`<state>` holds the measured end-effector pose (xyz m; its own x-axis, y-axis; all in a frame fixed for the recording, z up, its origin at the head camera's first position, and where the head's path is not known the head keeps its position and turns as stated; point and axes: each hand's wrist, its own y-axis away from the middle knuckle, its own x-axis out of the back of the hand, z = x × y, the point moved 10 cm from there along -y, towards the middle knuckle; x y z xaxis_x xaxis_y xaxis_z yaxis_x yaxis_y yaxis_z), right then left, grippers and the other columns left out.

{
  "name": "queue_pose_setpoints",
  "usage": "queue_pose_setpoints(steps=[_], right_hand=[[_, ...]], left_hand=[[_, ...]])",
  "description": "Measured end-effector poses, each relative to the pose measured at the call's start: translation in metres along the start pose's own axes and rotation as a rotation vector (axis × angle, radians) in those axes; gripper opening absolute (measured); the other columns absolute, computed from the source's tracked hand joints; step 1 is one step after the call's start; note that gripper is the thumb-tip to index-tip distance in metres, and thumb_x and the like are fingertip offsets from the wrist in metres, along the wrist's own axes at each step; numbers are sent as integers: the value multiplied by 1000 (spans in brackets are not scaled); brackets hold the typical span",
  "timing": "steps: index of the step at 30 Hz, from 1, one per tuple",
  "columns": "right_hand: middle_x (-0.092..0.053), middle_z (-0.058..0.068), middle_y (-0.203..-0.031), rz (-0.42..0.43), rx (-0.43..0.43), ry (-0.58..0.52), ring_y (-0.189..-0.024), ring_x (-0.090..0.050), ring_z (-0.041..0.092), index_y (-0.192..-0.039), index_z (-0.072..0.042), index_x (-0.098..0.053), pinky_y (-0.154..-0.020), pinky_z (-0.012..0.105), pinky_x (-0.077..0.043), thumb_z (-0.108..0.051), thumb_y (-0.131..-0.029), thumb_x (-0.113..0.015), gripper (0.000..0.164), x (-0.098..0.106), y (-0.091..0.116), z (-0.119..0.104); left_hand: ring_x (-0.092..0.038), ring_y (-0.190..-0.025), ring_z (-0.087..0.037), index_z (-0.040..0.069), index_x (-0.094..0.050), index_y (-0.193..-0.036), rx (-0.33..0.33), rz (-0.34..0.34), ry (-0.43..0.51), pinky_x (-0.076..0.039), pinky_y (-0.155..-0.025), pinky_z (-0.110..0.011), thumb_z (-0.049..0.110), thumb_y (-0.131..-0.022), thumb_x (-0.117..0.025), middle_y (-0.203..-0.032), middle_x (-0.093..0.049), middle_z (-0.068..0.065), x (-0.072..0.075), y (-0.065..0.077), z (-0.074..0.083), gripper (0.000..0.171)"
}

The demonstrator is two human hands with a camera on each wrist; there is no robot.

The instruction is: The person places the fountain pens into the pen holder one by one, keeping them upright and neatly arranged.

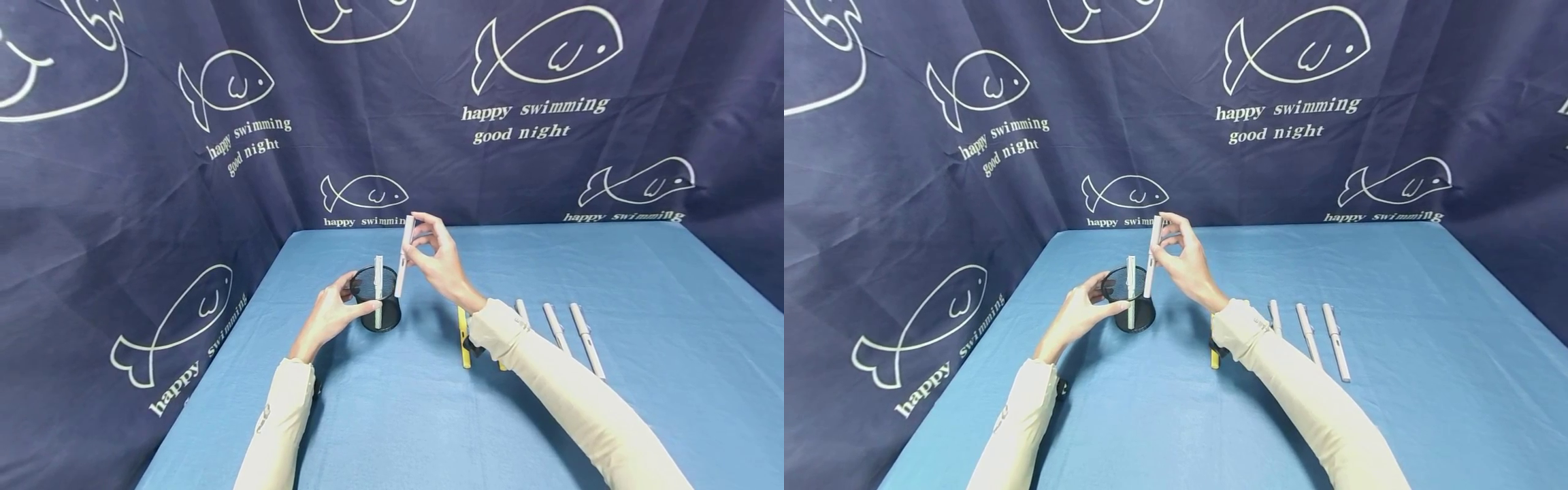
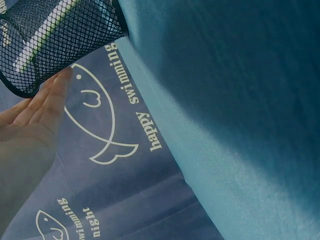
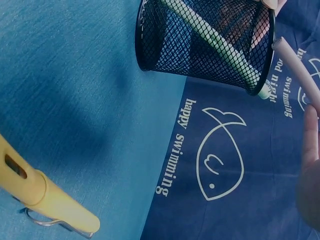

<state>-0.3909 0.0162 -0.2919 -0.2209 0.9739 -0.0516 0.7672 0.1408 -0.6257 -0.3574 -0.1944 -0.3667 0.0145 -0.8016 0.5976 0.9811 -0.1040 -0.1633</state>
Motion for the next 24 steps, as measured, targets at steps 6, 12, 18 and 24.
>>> queue_pose_setpoints(steps=[6, 12, 18, 24], right_hand=[[-49, 32, -113, -2, -24, -6, -88, -60, 28, -144, 14, -43, -67, 34, -62, 20, -91, -63, 57, -5, 0, -9], [-49, 32, -112, -2, -19, -10, -87, -61, 25, -142, 14, -44, -68, 32, -62, 19, -92, -62, 54, -10, 2, -27], [-49, 34, -112, 5, 3, -18, -86, -61, 25, -142, 15, -44, -67, 32, -62, 20, -91, -62, 54, -12, 0, -31], [-48, 35, -111, 19, 7, -24, -86, -62, 24, -142, 15, -44, -67, 36, -62, 21, -91, -61, 54, -13, -1, -30]], left_hand=[[-63, -122, -37, 0, -45, -153, -2, 1, -5, -49, -105, -48, 42, -82, -87, -131, -66, -18, -1, -1, 0, 93], [-63, -122, -37, 1, -46, -153, -10, 2, 1, -49, -105, -48, 42, -83, -86, -131, -65, -19, -1, -1, -1, 91], [-63, -122, -37, 2, -47, -153, 1, 6, 2, -49, -105, -48, 42, -83, -87, -133, -65, -18, 0, 0, 0, 90], [-64, -121, -36, 4, -48, -152, -4, 9, -1, -49, -104, -48, 40, -83, -87, -134, -65, -18, 0, 0, 1, 87]])
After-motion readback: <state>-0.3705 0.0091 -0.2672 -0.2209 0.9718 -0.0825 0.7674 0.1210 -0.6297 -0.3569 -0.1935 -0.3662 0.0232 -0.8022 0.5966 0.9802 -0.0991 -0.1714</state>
